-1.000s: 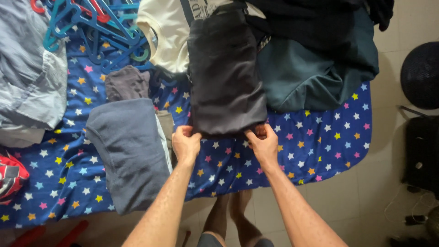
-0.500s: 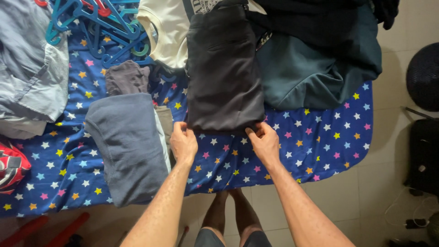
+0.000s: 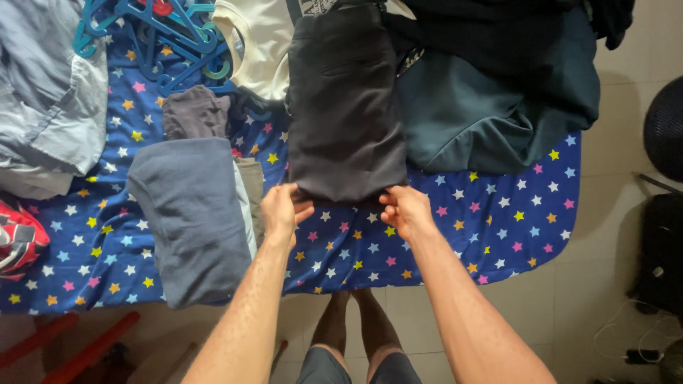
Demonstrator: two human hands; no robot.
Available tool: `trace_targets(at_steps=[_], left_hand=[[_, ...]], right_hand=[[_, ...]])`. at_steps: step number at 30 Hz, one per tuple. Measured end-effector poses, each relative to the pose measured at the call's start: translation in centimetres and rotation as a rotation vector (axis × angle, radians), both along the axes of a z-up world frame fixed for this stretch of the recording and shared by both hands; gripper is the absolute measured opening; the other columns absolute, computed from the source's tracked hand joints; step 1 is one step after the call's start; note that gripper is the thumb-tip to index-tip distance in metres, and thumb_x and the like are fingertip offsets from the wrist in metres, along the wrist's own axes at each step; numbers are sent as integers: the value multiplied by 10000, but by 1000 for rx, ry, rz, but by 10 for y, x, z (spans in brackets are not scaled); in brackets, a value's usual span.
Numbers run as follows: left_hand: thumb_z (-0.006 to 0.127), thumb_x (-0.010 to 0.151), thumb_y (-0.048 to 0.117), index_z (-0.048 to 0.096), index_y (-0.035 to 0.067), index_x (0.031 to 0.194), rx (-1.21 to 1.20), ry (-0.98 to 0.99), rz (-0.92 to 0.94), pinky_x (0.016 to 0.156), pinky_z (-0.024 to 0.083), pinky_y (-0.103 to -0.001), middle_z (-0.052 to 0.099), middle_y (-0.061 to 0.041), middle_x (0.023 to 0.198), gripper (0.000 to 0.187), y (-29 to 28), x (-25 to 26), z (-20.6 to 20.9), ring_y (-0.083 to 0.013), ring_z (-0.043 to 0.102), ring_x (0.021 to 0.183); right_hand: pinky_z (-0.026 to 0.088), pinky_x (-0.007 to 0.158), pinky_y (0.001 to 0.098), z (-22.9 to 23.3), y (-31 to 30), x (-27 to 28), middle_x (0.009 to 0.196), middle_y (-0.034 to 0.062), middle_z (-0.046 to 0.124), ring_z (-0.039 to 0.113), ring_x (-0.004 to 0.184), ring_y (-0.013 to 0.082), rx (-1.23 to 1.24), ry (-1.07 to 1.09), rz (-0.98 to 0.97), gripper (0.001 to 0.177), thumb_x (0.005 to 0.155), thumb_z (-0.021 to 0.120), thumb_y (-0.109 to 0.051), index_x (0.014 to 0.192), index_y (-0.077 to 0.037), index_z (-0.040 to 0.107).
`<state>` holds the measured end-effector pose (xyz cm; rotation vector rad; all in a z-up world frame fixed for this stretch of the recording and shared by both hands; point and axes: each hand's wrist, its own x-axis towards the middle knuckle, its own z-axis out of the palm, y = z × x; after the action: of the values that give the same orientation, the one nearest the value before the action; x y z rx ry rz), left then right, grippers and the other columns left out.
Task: Organizing and folding various items of clothing on a bed.
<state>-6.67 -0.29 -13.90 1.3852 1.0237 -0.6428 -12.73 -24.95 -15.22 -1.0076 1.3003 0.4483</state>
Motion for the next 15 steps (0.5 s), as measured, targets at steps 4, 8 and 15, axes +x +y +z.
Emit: trace_targets(at_steps=[4,8,15], left_hand=[[705,959,151,587,-17,1026,-99,-158,93,717,661,-353,667,-119,938,216,4,-7,-20,-229,702,808],[723,924,54,577,27,1098,-8,-248,148,731,656,-349,656,-104,931,229,3,-8,-10,-203,696,804],[632,946,78,549,53,1238,271,-258,-188,665,602,-344,726,-153,946,305,5,-15,-9,-217,704,728]], right_hand=[[556,499,353,14,5,3,767,75,657,541,504,128,-49,-82,-132,126,908,656,-166,882,-44,650],[575,477,373,40,13,-10,701,82,604,555,505,151,-143,-230,-183,202,930,628,-190,830,-16,609],[554,445,369,33,14,-23,654,100,623,527,430,171,-190,-32,-25,213,909,595,-148,814,33,656]])
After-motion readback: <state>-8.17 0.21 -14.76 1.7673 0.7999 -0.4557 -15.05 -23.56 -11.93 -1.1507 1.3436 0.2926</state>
